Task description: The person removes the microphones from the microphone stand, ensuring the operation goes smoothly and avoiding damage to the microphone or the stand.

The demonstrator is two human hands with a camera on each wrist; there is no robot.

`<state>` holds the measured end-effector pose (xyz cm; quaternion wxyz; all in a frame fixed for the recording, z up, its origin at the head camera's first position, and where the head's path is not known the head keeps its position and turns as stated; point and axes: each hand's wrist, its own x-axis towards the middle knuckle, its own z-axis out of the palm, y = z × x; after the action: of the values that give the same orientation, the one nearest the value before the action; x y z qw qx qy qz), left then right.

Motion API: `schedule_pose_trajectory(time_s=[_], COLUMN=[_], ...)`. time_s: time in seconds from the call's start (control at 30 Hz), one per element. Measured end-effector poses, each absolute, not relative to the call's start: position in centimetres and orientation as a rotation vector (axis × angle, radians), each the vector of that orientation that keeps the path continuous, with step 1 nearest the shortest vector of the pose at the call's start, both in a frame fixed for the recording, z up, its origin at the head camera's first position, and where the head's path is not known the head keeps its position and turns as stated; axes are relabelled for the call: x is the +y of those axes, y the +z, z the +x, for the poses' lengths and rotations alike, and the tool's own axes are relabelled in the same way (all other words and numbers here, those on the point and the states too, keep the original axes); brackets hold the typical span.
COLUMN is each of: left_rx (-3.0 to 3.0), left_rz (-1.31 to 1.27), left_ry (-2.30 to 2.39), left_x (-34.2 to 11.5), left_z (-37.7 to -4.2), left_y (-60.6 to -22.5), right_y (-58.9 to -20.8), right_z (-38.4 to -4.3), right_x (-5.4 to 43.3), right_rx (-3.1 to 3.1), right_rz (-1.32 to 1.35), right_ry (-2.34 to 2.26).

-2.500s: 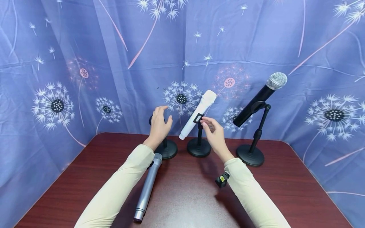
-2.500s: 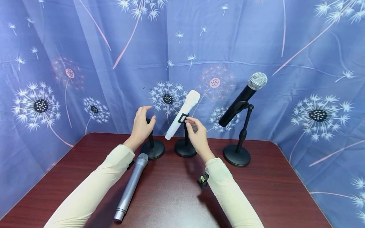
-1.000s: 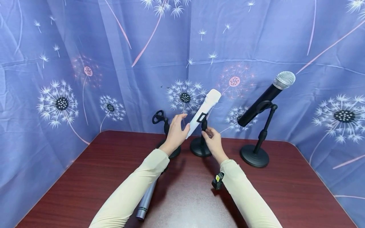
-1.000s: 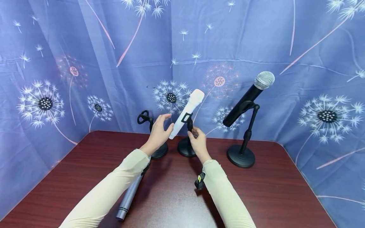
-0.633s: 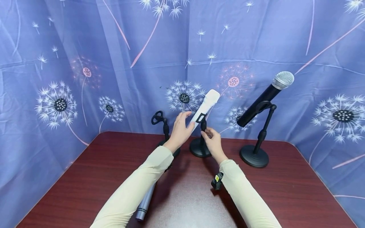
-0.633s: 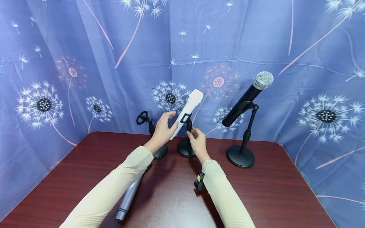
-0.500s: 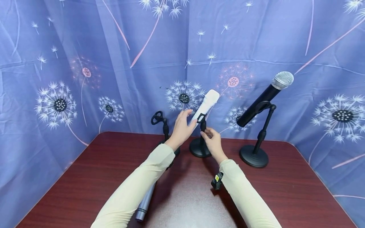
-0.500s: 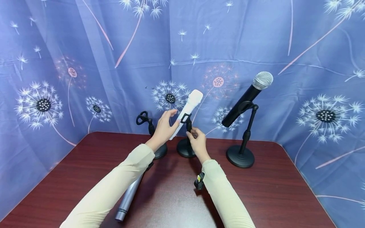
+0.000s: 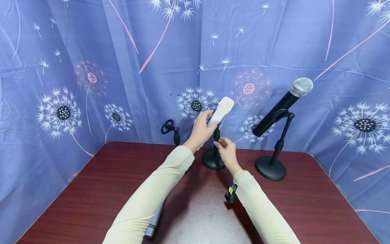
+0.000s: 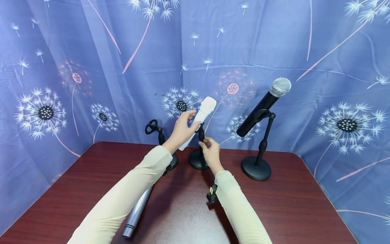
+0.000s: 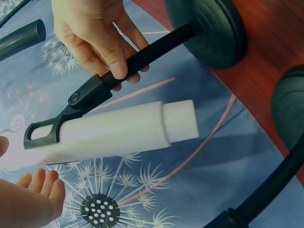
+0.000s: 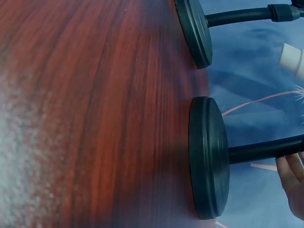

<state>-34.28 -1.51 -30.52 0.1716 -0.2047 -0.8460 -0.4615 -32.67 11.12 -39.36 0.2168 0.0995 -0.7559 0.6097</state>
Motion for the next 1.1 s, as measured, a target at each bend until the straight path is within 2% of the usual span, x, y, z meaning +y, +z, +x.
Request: schedule_pose_trajectory(time_s=[0.3,1.1], left_rx=[-2.416,-2.406], left_rz=[-0.568,-0.534], left_ry=[-1.252,-1.192], left_x=[-1.2,-3.2], left_z=[-34.2,-33.1], left_y=[-30.3,-28.9], right_y=[-42.1,-40.4], right_z=[-35.6,-33.7], right_x=[11.7,10.0], right_rx=[-2.113,-2.145], right_rz=[0.262,0.371], right_ry=[1.64,1.6])
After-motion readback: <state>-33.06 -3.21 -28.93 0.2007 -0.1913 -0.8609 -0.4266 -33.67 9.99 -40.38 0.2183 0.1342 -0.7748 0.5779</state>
